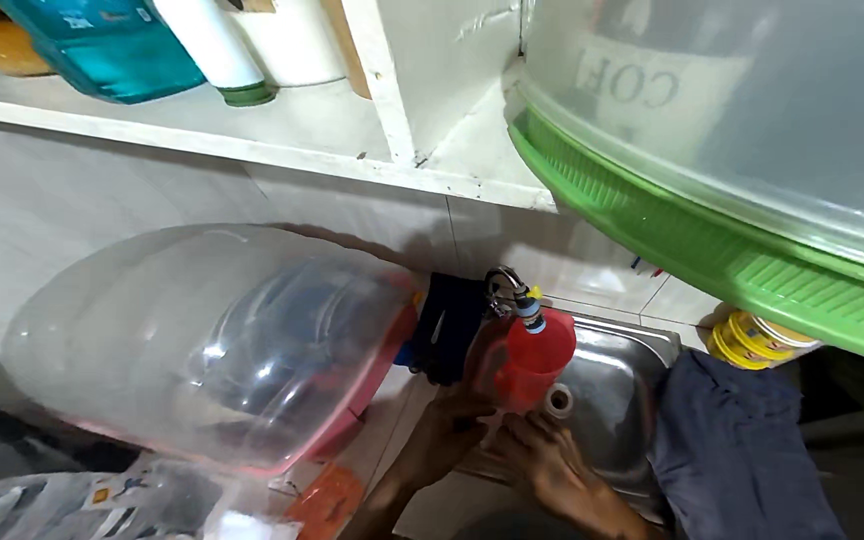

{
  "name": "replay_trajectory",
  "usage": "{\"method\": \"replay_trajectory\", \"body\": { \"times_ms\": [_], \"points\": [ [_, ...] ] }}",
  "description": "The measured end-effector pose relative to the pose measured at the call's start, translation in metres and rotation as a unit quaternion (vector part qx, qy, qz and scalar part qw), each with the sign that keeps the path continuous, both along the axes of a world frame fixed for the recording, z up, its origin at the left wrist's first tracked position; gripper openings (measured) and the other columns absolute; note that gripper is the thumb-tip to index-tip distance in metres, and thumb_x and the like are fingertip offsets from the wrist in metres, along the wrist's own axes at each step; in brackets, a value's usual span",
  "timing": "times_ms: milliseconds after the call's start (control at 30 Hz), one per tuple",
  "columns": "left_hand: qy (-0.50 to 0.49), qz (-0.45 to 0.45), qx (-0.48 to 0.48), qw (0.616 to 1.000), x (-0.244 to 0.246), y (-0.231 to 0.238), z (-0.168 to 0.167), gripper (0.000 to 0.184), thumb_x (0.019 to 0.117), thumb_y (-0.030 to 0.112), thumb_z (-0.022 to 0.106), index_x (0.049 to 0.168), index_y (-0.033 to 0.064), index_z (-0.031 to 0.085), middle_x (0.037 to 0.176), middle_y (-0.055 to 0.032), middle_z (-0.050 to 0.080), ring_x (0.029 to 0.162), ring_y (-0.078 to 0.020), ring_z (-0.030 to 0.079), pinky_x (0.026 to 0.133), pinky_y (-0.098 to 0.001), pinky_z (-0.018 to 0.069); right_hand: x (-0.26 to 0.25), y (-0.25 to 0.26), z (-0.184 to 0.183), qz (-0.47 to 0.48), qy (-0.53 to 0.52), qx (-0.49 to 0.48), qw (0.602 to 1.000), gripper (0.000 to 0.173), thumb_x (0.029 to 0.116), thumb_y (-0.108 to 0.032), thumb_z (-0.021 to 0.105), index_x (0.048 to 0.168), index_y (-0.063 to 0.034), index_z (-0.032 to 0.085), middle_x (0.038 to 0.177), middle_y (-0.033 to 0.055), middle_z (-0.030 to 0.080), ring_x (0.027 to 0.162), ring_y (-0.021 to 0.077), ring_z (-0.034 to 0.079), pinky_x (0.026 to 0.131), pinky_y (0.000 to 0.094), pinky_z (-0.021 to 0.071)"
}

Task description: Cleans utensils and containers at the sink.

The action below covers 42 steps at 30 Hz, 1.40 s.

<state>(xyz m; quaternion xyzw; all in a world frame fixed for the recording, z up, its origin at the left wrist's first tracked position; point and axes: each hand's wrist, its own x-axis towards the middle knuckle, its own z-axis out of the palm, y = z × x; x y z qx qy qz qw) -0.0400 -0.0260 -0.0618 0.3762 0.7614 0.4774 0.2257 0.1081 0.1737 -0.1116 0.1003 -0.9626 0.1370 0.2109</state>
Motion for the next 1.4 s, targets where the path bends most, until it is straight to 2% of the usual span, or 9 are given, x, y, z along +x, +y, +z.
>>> {"method": "replay_trajectory", "body": {
  "times_ms": [67, 167, 333, 433, 533, 700, 1000, 1267, 1400],
  "points": [
    [0.035, 0.040, -0.009, 0.999, -0.007, -0.013, 0.002, 0.024, 0.0927, 0.019, 0.072, 0.115, 0.0248, 0.078, 0.122, 0.0083, 0.072, 0.083, -0.0089, 0.071, 0.071, -0.0303, 0.0627, -0.001, -0.006, -0.001, 0.006, -0.008, -0.201, 0.980, 0.028, 0.0982, -0.037, 0.064, 0.124, -0.0283, 0.073, 0.134, -0.0066, 0.065, 0.122, 0.0098, 0.061, 0.103, 0.0343, 0.0536],
    [0.059, 0.122, -0.021, 0.991, -0.018, -0.044, 0.022, 0.027, 0.0873, 0.012, 0.073, 0.113, 0.0176, 0.079, 0.119, 0.0034, 0.073, 0.075, -0.0101, 0.070, 0.064, -0.0317, 0.0616, -0.014, -0.008, -0.036, -0.067, 0.009, -0.472, 0.879, 0.020, 0.0918, -0.019, 0.073, 0.111, -0.0154, 0.074, 0.114, -0.0013, 0.070, 0.099, 0.0112, 0.069, 0.083, 0.0321, 0.0630],
    [0.063, 0.218, -0.012, 0.974, -0.018, -0.067, 0.079, 0.028, 0.0832, 0.006, 0.068, 0.109, 0.0094, 0.078, 0.112, -0.0023, 0.074, 0.066, -0.0093, 0.065, 0.056, -0.0282, 0.0565, -0.068, -0.006, -0.086, -0.200, -0.126, -0.565, 0.791, 0.054, 0.0923, -0.036, 0.073, 0.140, -0.0152, 0.059, 0.134, 0.0063, 0.065, 0.114, 0.0172, 0.067, 0.095, 0.0394, 0.0587],
    [0.075, 0.231, 0.026, 0.970, -0.015, -0.063, 0.094, 0.028, 0.0812, 0.002, 0.068, 0.107, 0.0066, 0.078, 0.109, -0.0037, 0.074, 0.062, -0.0080, 0.064, 0.053, -0.0254, 0.0557, -0.085, -0.018, -0.063, -0.161, -0.165, -0.659, 0.716, 0.055, 0.0934, -0.039, 0.072, 0.139, -0.0124, 0.056, 0.130, 0.0085, 0.066, 0.114, 0.0206, 0.067, 0.095, 0.0439, 0.0588],
    [0.065, 0.235, 0.021, 0.970, -0.012, -0.056, 0.095, 0.028, 0.0815, 0.001, 0.070, 0.107, 0.0078, 0.078, 0.109, -0.0030, 0.075, 0.062, -0.0090, 0.065, 0.054, -0.0270, 0.0558, -0.098, -0.026, -0.078, -0.138, -0.115, -0.728, 0.662, 0.036, 0.0955, -0.035, 0.071, 0.120, -0.0102, 0.063, 0.103, 0.0067, 0.071, 0.091, 0.0186, 0.070, 0.081, 0.0413, 0.0608],
    [0.075, 0.199, 0.008, 0.977, -0.019, -0.049, 0.065, 0.027, 0.0829, 0.007, 0.070, 0.107, 0.0139, 0.080, 0.108, 0.0016, 0.076, 0.064, -0.0101, 0.067, 0.055, -0.0300, 0.0585, -0.090, -0.016, -0.097, -0.183, -0.063, -0.727, 0.659, 0.021, 0.0960, -0.031, 0.069, 0.095, -0.0097, 0.067, 0.087, 0.0036, 0.067, 0.079, 0.0151, 0.065, 0.073, 0.0381, 0.0580],
    [0.077, 0.101, -0.019, 0.992, -0.022, -0.021, 0.045, 0.022, 0.0948, 0.021, 0.066, 0.114, 0.0230, 0.078, 0.113, 0.0055, 0.074, 0.075, -0.0107, 0.070, 0.065, -0.0328, 0.0618, -0.025, 0.033, -0.157, -0.231, 0.057, -0.793, 0.561, 0.039, 0.1039, -0.045, 0.052, 0.100, -0.0093, 0.066, 0.079, 0.0037, 0.064, 0.073, 0.0152, 0.063, 0.070, 0.0363, 0.0565],
    [0.104, 0.021, -0.035, 0.994, -0.029, 0.006, 0.049, 0.024, 0.0974, 0.027, 0.065, 0.118, 0.0268, 0.075, 0.119, 0.0086, 0.071, 0.090, -0.0071, 0.069, 0.081, -0.0322, 0.0603, 0.017, 0.117, -0.186, -0.300, 0.099, -0.707, 0.632, 0.055, 0.1036, -0.058, 0.047, 0.078, -0.0117, 0.063, 0.060, 0.0010, 0.054, 0.052, 0.0134, 0.054, 0.051, 0.0355, 0.0509],
    [0.152, -0.011, -0.046, 0.987, -0.037, 0.020, 0.057, 0.025, 0.0968, 0.024, 0.065, 0.119, 0.0252, 0.074, 0.121, 0.0075, 0.070, 0.090, -0.0072, 0.067, 0.082, -0.0314, 0.0587, 0.034, 0.143, -0.190, -0.292, 0.078, -0.733, 0.609, 0.054, 0.1015, -0.062, 0.048, 0.081, -0.0134, 0.060, 0.057, -0.0003, 0.050, 0.048, 0.0131, 0.051, 0.047, 0.0356, 0.0495]
  ]
}}
